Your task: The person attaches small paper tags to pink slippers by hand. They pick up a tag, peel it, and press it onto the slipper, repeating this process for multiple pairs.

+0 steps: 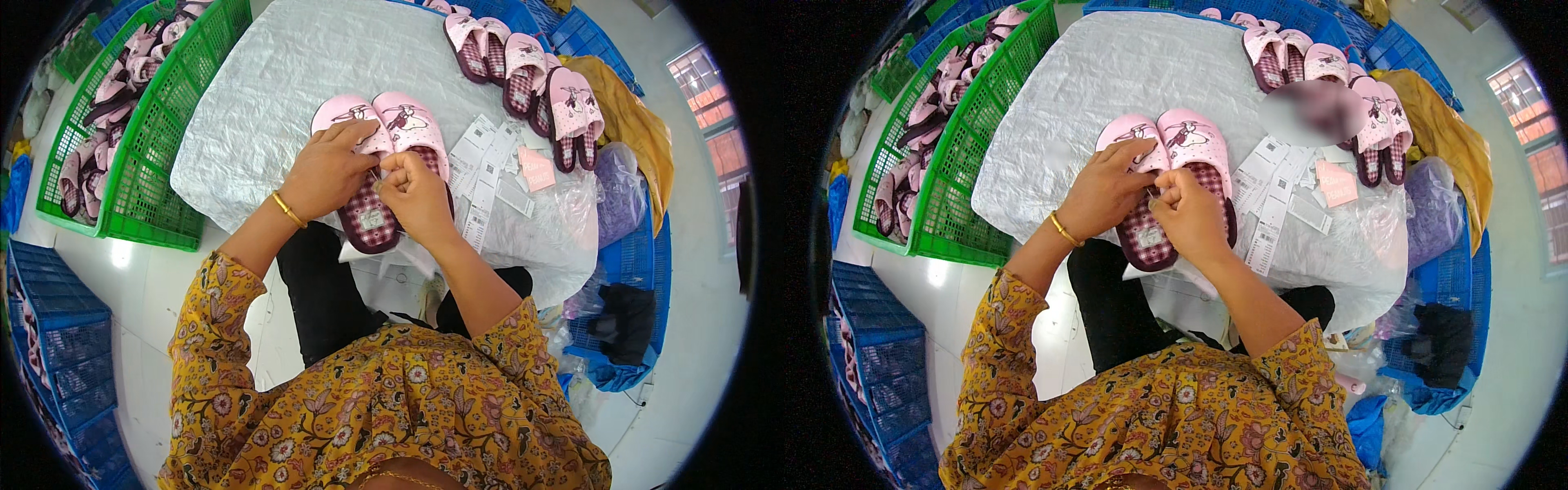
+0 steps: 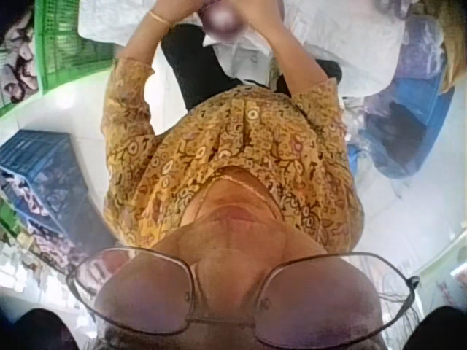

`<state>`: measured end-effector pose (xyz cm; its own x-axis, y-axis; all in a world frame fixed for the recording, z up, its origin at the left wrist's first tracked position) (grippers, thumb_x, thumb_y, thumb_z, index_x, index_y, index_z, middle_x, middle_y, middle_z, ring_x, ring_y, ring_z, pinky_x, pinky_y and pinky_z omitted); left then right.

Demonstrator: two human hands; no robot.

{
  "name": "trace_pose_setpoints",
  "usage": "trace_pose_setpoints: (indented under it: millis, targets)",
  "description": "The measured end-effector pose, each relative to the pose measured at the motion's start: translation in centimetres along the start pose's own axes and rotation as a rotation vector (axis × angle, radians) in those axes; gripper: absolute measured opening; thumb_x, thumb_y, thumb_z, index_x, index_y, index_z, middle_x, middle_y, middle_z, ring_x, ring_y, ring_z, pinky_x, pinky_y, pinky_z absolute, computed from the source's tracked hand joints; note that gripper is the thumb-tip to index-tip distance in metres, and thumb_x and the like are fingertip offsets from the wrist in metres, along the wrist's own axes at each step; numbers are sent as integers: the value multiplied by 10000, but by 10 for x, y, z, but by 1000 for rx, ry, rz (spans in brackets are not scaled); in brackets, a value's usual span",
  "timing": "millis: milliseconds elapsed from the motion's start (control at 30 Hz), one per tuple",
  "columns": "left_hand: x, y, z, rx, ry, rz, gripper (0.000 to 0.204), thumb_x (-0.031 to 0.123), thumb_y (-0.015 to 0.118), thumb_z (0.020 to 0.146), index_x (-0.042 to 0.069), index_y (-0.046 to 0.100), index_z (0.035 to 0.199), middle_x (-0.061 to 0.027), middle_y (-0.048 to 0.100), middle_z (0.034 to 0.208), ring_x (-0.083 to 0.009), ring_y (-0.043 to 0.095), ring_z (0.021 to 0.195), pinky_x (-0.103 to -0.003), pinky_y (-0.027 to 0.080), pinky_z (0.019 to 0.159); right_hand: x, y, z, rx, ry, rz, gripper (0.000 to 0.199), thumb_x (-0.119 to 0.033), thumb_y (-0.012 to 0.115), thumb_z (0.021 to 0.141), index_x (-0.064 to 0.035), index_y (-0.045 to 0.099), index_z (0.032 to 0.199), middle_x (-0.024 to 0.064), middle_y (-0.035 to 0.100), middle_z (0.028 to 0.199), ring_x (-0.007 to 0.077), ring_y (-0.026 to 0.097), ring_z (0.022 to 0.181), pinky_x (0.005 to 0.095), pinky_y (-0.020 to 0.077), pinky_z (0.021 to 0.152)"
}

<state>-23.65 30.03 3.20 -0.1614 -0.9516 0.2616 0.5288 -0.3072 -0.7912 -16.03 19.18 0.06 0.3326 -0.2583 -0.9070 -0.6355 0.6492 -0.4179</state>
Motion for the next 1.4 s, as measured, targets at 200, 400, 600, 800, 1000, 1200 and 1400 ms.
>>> trace_pose_setpoints:
  millis: [200,400,600,800,1000,1200,1400]
  targets:
    - [-22,19,0,-16,-96,-140,245,69,641,721,137,722,942,-72,564,1208,-288,537,1114,-405,431,952,-5,0,11,-38,-17,-221,263,-32,667,775,-46,522,994,123,651,736,305,653,681,391,493,630]
    - [-23,18,-1,14,-116,-161,232,69,639,713,117,721,924,-85,574,1166,-298,540,1099,-404,433,947,-12,4,16,-28,-80,-350,240,-13,643,764,-43,505,957,161,629,712,358,644,700,454,485,636]
    - [-24,19,-2,28,-127,-166,218,84,638,709,124,720,908,-75,576,1172,-292,535,1108,-406,430,938,-13,5,20,-12,-96,-445,233,-18,634,766,-43,494,950,184,625,720,393,631,707,488,469,633]
    - [-23,17,-3,51,-115,-157,222,85,653,705,116,716,916,-80,579,1175,-298,539,1096,-405,433,940,-12,5,20,-27,-57,-468,248,-28,643,762,-52,491,956,191,624,729,403,630,715,496,468,641]
    - [-24,19,-5,54,-116,-154,207,104,645,713,126,717,906,-72,577,1183,-295,532,1103,-415,425,937,-12,8,20,-8,-72,-516,258,-34,652,759,-53,490,959,198,633,750,409,633,729,504,470,649]
    - [-25,24,-8,33,-87,-135,144,165,650,726,133,713,851,-83,580,1189,-310,530,1077,-455,431,885,-20,14,20,93,-149,-774,154,-97,576,823,-48,531,963,213,643,737,408,640,715,526,473,626]
    - [-22,29,3,35,-47,-123,79,154,673,709,146,701,782,-51,583,1079,-284,535,1038,-427,438,794,-11,7,24,136,-63,-726,177,-93,605,795,-64,488,924,201,631,682,400,639,662,530,459,592]
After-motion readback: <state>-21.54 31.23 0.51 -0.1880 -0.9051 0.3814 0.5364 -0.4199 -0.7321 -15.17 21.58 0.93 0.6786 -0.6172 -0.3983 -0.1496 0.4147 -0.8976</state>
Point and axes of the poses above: each hand's wrist, its own z-axis towards the middle knuckle, its own y-axis out of the palm, x = y × z, the point moved 8 cm from there along z, towards the middle knuckle
